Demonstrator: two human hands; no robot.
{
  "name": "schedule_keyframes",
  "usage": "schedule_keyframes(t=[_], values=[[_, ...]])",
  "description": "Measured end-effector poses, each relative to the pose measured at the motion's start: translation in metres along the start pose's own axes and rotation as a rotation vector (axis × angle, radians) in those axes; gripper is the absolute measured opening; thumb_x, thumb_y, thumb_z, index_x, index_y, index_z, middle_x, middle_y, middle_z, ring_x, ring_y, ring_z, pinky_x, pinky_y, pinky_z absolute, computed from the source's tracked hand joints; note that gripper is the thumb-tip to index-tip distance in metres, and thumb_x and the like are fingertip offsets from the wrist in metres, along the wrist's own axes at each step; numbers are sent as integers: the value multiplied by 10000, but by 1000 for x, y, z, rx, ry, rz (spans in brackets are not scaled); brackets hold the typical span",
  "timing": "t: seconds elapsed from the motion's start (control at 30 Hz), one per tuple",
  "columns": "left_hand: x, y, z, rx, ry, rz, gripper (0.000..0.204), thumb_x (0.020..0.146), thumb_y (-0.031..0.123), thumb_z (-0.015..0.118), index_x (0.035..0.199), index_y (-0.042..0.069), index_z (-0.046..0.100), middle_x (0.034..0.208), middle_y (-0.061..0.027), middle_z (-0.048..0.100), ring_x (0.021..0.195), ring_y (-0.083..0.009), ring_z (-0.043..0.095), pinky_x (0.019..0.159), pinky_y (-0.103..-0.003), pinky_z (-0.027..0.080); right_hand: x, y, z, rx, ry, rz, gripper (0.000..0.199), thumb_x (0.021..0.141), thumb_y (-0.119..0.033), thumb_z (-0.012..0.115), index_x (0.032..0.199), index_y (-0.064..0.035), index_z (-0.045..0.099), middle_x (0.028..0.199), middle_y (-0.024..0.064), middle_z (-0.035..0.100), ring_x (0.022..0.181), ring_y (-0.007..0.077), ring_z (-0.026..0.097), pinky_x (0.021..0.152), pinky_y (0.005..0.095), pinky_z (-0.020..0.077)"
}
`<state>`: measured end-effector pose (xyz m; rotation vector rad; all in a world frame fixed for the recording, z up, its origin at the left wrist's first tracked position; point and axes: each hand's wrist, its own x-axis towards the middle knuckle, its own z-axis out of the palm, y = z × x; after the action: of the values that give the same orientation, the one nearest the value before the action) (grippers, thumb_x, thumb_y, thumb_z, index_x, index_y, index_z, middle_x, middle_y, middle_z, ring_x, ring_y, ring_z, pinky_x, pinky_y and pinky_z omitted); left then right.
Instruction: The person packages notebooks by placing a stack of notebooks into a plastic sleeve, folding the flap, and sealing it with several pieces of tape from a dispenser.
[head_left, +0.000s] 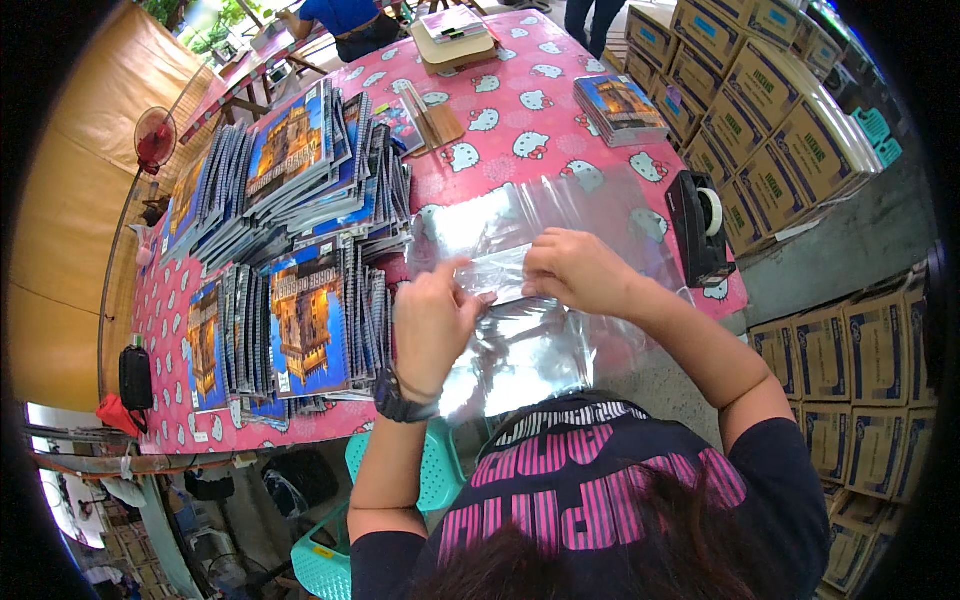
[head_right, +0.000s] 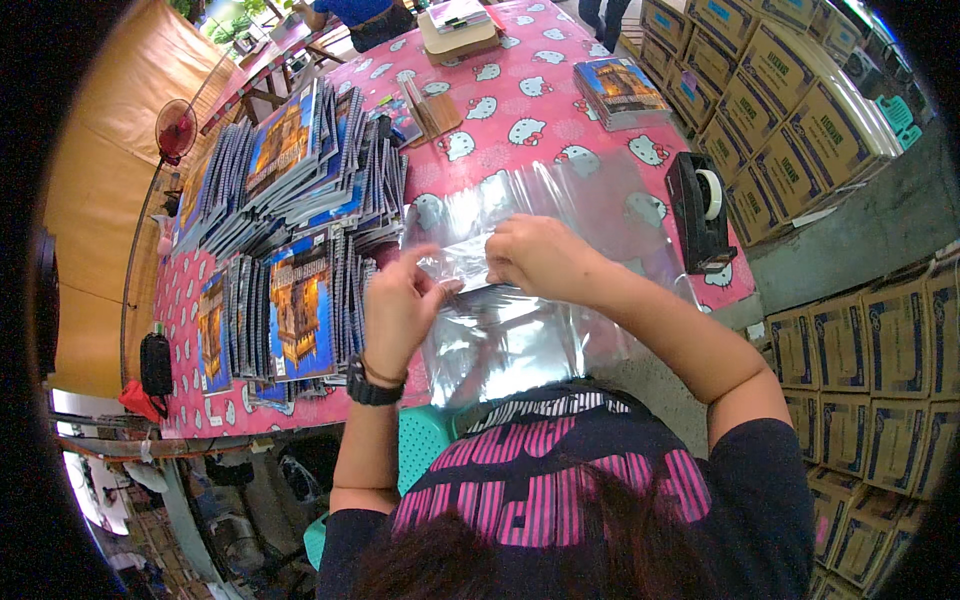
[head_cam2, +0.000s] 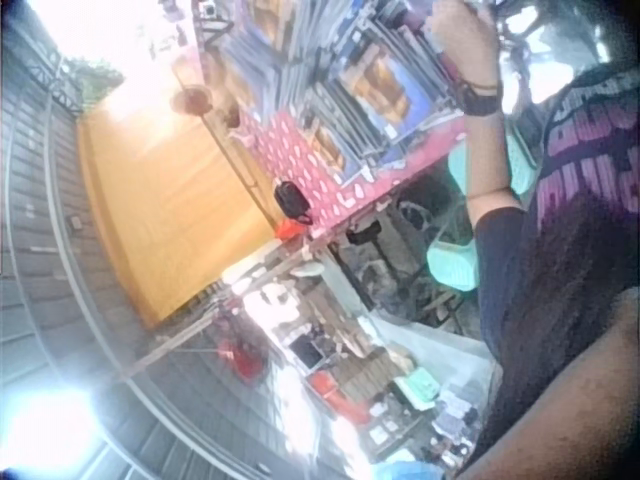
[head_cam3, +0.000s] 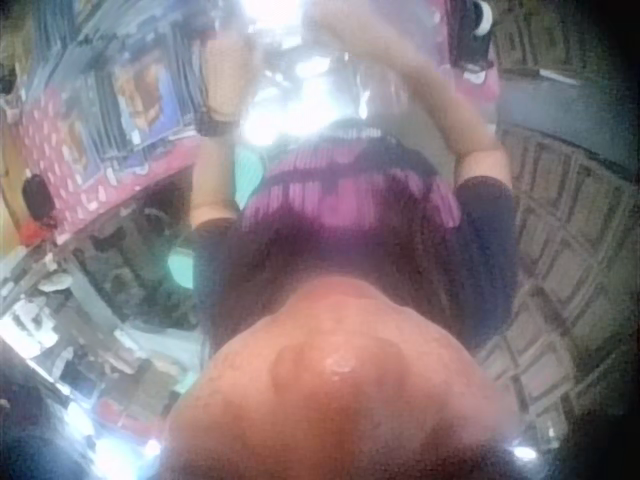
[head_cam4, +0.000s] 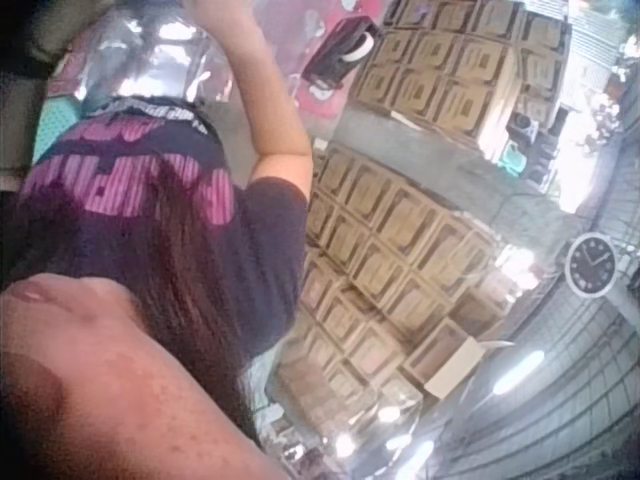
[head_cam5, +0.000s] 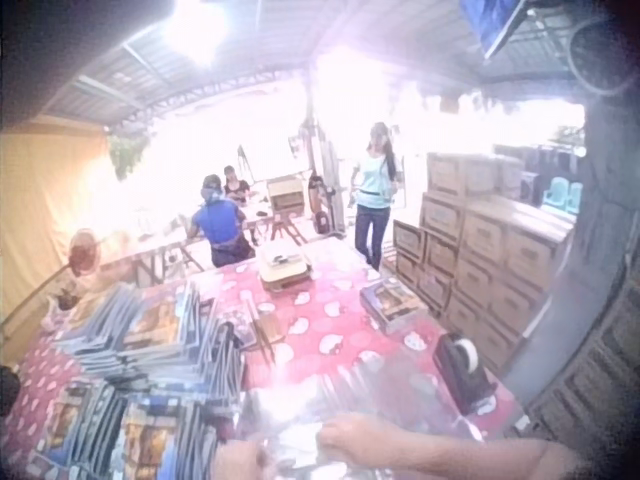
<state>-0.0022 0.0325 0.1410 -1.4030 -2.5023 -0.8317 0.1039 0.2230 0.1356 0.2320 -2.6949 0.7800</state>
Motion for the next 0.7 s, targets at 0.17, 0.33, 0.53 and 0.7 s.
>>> schedule_keyframes(t=[0.17, 0.33, 0.53, 0.7], values=[[22, -51, 12, -574, -274, -25, 425, 670, 282, 793, 983, 23, 667, 855, -106, 615, 753, -178, 582, 686, -283, 443, 38, 5, -12, -53, -204, 225, 290, 669, -263, 765, 686, -23, 602, 629, 74, 557, 638, 225, 563, 609, 342, 441], [20, -38, 26, -568, -133, -186, 291, 737, 252, 745, 901, 17, 693, 799, -105, 645, 778, -183, 596, 727, -288, 463, 57, 63, 6, 565, -379, 435, 296, 767, -294, 723, 657, -38, 624, 553, -40, 505, 537, 71, 440, 514, 268, 346], [18, -31, 44, -616, -121, -343, 283, 725, 236, 746, 857, -6, 679, 796, -105, 661, 740, -154, 605, 681, -274, 461, 36, 73, 15, 670, -138, 479, 280, 826, -282, 663, 762, -10, 666, 632, -3, 579, 587, 75, 484, 552, 257, 390], [6, -41, 51, -756, -66, -393, 250, 741, 203, 740, 840, -17, 674, 744, -59, 627, 709, -117, 546, 679, -239, 418, -106, 94, -55, 24, 707, 964, 303, 788, -311, 643, 870, -22, 681, 768, 130, 664, 693, 180, 629, 654, 326, 474]])
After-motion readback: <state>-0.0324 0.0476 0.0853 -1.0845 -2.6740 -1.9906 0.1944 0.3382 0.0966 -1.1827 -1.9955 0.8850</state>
